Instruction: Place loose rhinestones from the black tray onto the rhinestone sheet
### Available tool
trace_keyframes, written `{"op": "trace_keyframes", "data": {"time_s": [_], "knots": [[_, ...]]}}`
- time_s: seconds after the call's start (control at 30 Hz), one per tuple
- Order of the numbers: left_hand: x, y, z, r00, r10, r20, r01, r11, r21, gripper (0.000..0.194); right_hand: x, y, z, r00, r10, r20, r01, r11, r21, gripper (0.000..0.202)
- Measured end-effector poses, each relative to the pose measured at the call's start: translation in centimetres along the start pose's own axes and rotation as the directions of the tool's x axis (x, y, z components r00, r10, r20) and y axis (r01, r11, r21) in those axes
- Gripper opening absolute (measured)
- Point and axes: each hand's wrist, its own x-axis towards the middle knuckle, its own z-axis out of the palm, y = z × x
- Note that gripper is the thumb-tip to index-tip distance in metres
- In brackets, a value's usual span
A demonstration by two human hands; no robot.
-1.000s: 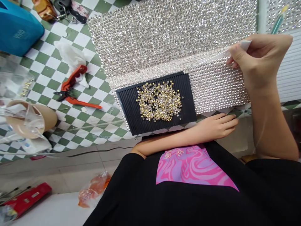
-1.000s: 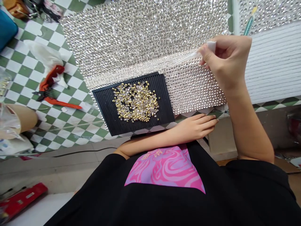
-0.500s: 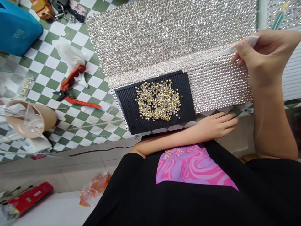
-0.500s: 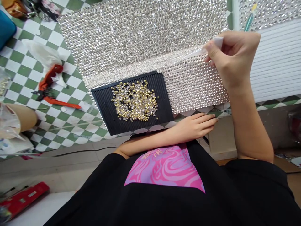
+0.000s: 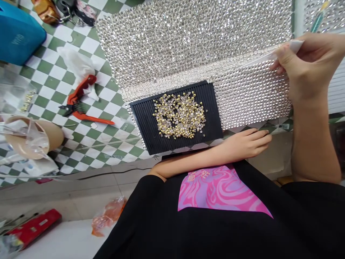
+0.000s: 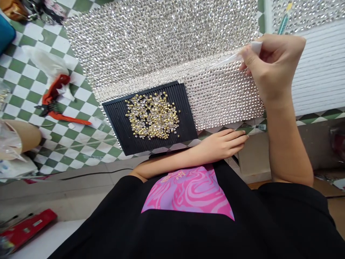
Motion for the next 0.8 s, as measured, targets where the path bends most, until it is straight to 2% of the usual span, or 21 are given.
{"op": "trace_keyframes", "data": {"time_s": [0.17, 0.3, 0.5, 0.77, 0.8], "knots": [[0.0, 0.0, -0.2, 0.999, 0.015, 0.045, -0.016, 1.000, 0.021, 0.052, 0.0, 0.2, -0.1, 1.000, 0.017, -0.019, -0.017, 1.000, 0.000, 0.021], [0.0, 0.0, -0.1, 1.000, 0.012, 0.022, -0.012, 1.000, 0.024, 0.053, 0.1, 0.2, -0.1, 0.998, 0.003, -0.063, -0.001, 0.999, 0.032, 0.019], [0.0, 0.0, -0.2, 0.999, 0.019, 0.045, -0.020, 1.000, 0.018, 0.050, -0.2, 0.6, -0.8, 0.998, 0.027, -0.056, -0.029, 0.999, -0.035, 0.028], [0.1, 0.0, -0.1, 1.000, -0.007, 0.018, 0.006, 1.000, 0.005, 0.054, 0.0, 1.5, -1.1, 0.993, -0.079, -0.084, 0.081, 0.996, 0.030, 0.039], [0.1, 0.0, 0.0, 1.000, -0.002, 0.021, 0.002, 1.000, 0.008, 0.053, 0.1, 1.6, -1.2, 0.995, -0.061, -0.080, 0.064, 0.997, 0.033, 0.041]]}}
